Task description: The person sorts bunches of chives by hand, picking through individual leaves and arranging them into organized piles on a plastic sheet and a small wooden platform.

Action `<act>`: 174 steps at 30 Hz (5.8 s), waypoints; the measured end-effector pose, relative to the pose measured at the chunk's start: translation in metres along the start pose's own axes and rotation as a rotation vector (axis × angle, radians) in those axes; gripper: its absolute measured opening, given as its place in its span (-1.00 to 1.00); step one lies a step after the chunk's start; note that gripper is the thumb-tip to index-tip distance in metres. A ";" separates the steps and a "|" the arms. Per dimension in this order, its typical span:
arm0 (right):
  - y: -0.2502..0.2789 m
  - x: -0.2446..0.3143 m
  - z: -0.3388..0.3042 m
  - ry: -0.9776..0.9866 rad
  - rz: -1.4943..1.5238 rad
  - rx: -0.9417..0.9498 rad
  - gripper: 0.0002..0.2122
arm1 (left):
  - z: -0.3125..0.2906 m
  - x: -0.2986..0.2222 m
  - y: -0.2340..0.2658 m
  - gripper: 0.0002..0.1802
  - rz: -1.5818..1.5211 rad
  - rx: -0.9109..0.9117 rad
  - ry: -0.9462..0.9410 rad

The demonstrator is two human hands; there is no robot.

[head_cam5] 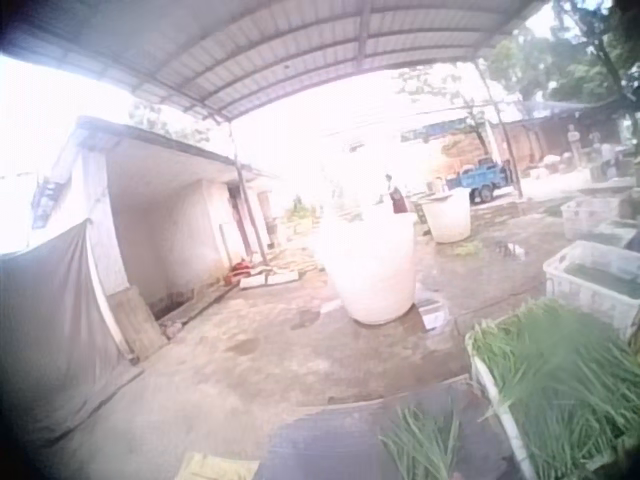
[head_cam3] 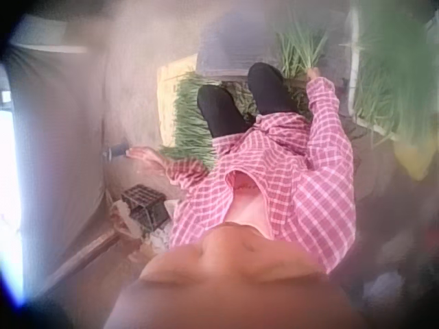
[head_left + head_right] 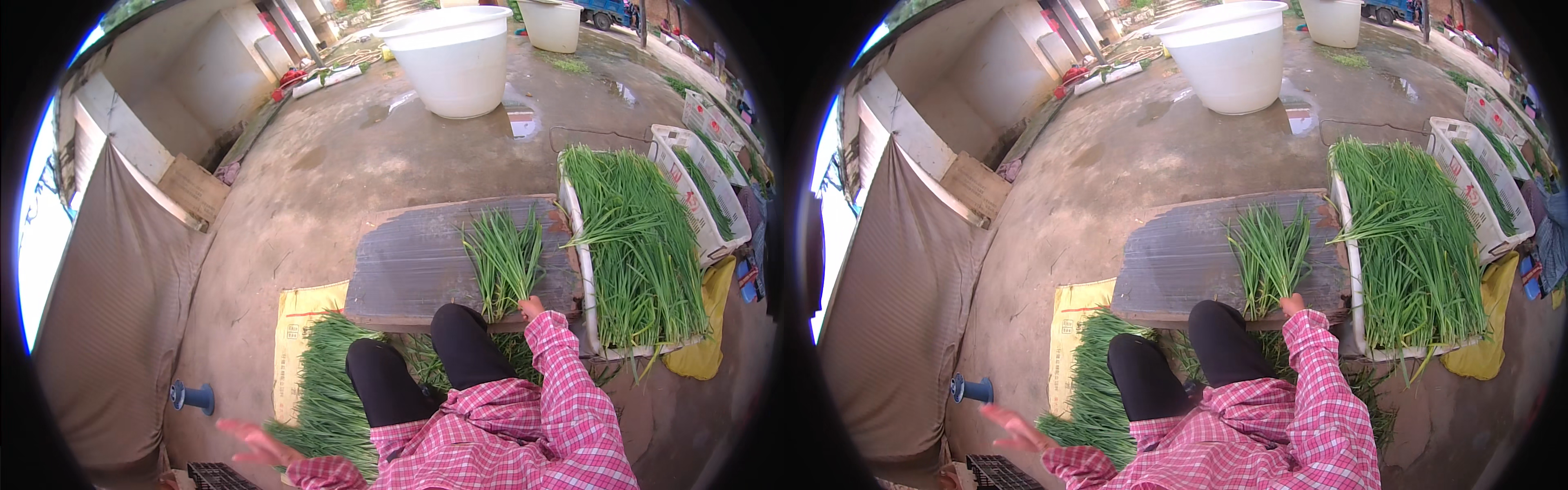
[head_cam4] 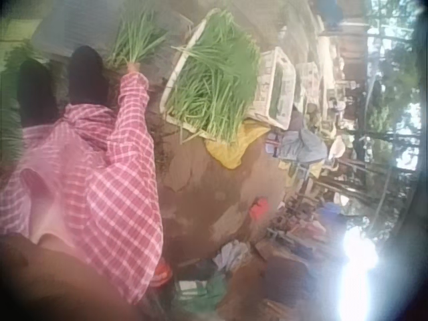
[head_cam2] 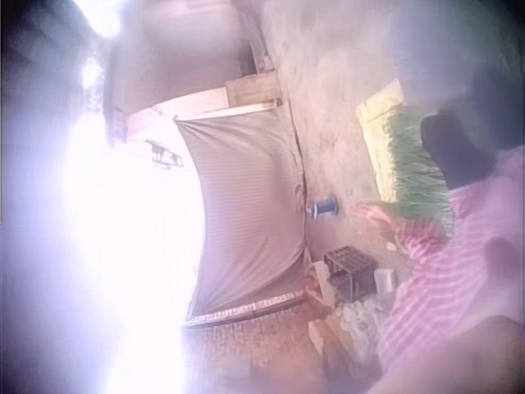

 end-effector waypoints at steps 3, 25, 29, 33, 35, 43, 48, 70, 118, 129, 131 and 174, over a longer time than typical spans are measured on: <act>-0.007 0.009 -0.012 -0.033 0.077 -0.004 -0.82 | -0.059 0.082 0.096 -0.15 0.342 -0.295 0.494; -0.046 0.123 -0.245 0.537 0.510 0.618 -0.71 | -0.089 0.259 0.105 -0.44 0.349 -0.186 1.240; -0.075 0.125 -0.268 0.575 0.289 0.625 -0.66 | -0.055 0.308 0.070 -0.32 0.626 0.164 1.351; -0.117 0.123 -0.283 0.776 -0.043 0.524 -0.73 | -0.052 0.301 0.050 -0.16 0.713 0.285 1.229; -0.134 0.122 -0.291 0.723 -0.193 0.543 -0.74 | -0.053 0.294 0.043 -0.12 0.733 0.156 1.211; -0.164 0.122 -0.306 0.987 -0.493 0.450 -0.69 | -0.047 0.271 0.027 -0.21 0.814 -0.037 1.101; -0.183 0.120 -0.318 1.147 -0.736 0.382 -0.66 | -0.043 0.249 0.025 -0.27 0.760 -0.206 0.960; -0.211 0.056 -0.287 1.075 -0.731 0.393 -0.77 | -0.035 0.180 0.006 -0.82 0.743 -0.413 0.589; -0.221 0.035 -0.215 0.815 -0.619 0.191 -0.77 | -0.008 0.152 -0.030 -0.77 1.059 -0.315 0.214; -0.275 0.085 -0.308 0.088 0.780 1.089 -0.82 | -0.022 0.149 -0.016 -0.81 1.214 -0.370 0.169; -0.279 0.085 -0.309 0.083 0.790 1.105 -0.83 | -0.024 0.157 -0.015 -0.82 1.284 -0.426 0.102; -0.049 0.043 -0.016 -0.115 -0.808 -0.707 -0.49 | -0.040 0.096 0.018 -0.80 1.373 -0.638 0.263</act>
Point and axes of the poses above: each hand's wrist, its own z-axis towards the middle knuckle, its own y-axis out of the back of the hand, x = y × z, the point moved 6 cm from there along z, towards the middle knuckle, and after that the axes turned 11 degrees about x, right-handed, at the moved point
